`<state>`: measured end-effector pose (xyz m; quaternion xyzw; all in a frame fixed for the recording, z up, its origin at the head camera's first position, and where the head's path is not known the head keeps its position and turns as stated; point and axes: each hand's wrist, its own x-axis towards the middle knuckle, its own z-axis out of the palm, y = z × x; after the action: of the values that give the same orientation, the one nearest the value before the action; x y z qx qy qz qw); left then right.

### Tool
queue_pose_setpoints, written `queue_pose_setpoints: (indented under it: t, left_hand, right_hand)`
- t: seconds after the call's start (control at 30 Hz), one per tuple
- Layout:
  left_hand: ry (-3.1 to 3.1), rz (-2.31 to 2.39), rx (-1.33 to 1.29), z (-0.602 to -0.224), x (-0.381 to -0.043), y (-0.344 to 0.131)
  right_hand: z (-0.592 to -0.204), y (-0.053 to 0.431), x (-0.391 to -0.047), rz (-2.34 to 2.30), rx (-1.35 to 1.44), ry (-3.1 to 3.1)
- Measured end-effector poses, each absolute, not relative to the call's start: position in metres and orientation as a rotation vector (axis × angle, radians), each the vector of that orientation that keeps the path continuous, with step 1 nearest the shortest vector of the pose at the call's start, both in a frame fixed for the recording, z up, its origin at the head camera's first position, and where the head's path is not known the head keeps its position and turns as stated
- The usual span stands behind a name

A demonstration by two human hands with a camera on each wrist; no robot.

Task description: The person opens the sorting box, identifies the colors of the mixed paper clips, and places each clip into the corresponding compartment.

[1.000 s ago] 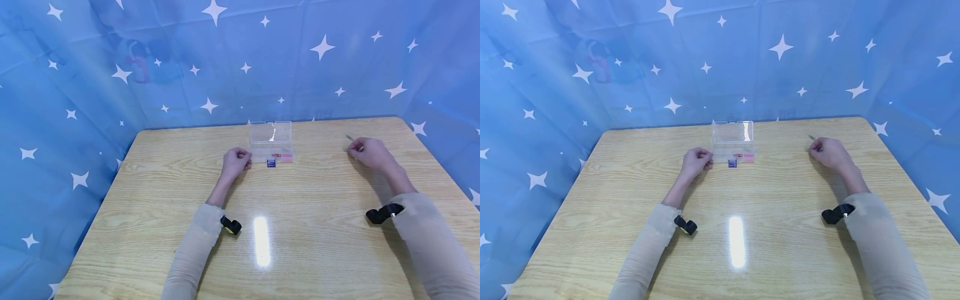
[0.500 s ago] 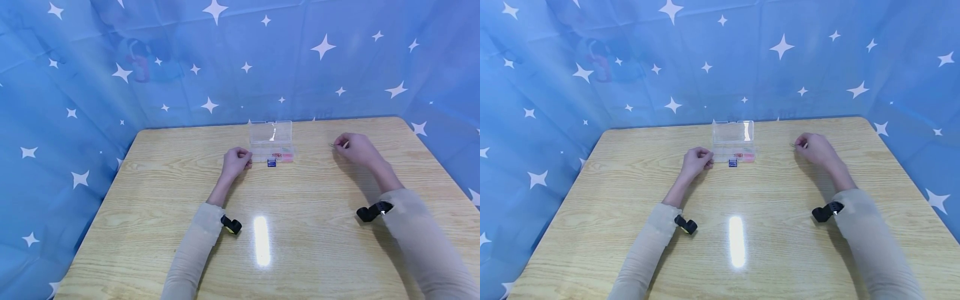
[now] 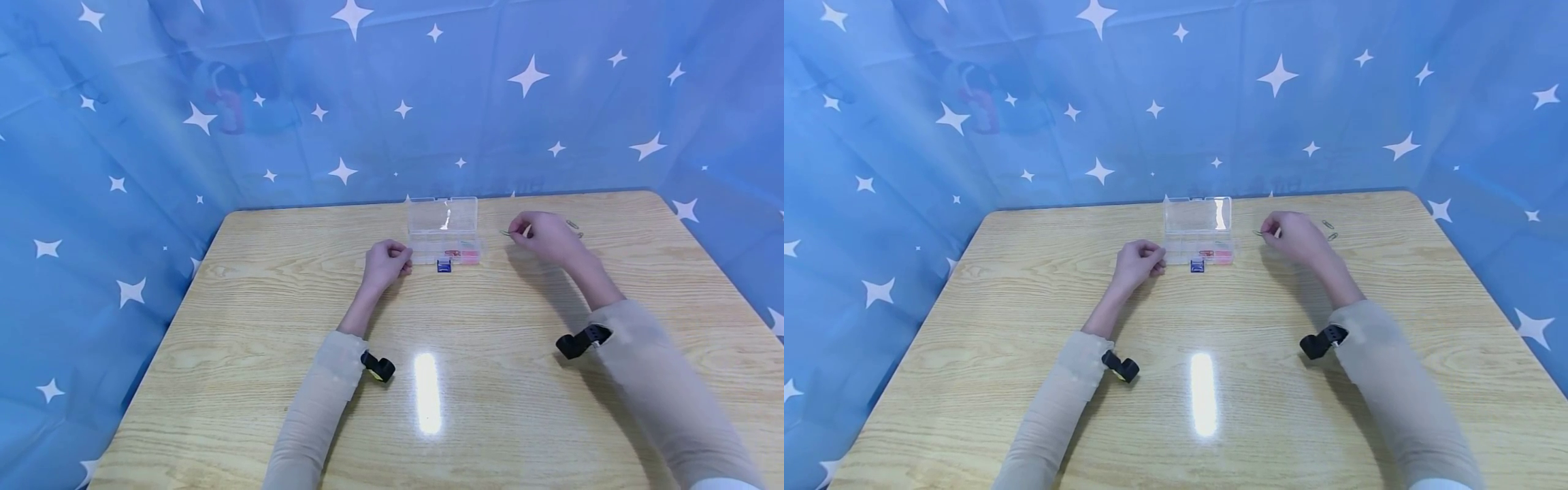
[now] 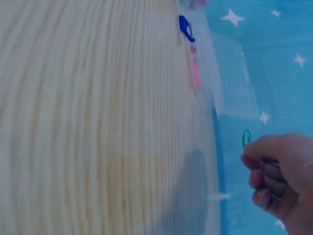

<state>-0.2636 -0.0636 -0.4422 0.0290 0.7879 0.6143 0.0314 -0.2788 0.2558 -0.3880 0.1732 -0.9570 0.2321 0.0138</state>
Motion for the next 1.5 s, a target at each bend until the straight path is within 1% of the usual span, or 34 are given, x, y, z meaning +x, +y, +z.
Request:
queue_pose_setpoints:
  t: [0.33,0.63,1.13,1.5]
  left_hand:
    - [2.441,1.886,0.101,-0.441,-0.263,-0.063]
    - [2.436,1.889,0.104,-0.441,-0.262,-0.062]
    - [2.432,1.880,0.101,-0.440,-0.261,-0.062]
    - [2.433,1.891,0.084,-0.441,-0.262,-0.064]
  right_hand:
    - [-0.390,0.219,-0.289,0.747,0.651,-2.927]
    - [-0.397,0.205,-0.294,0.810,0.675,-2.948]
    - [-0.400,0.205,-0.293,0.803,0.679,-2.971]
    - [-0.399,0.232,-0.290,0.763,0.633,-2.995]
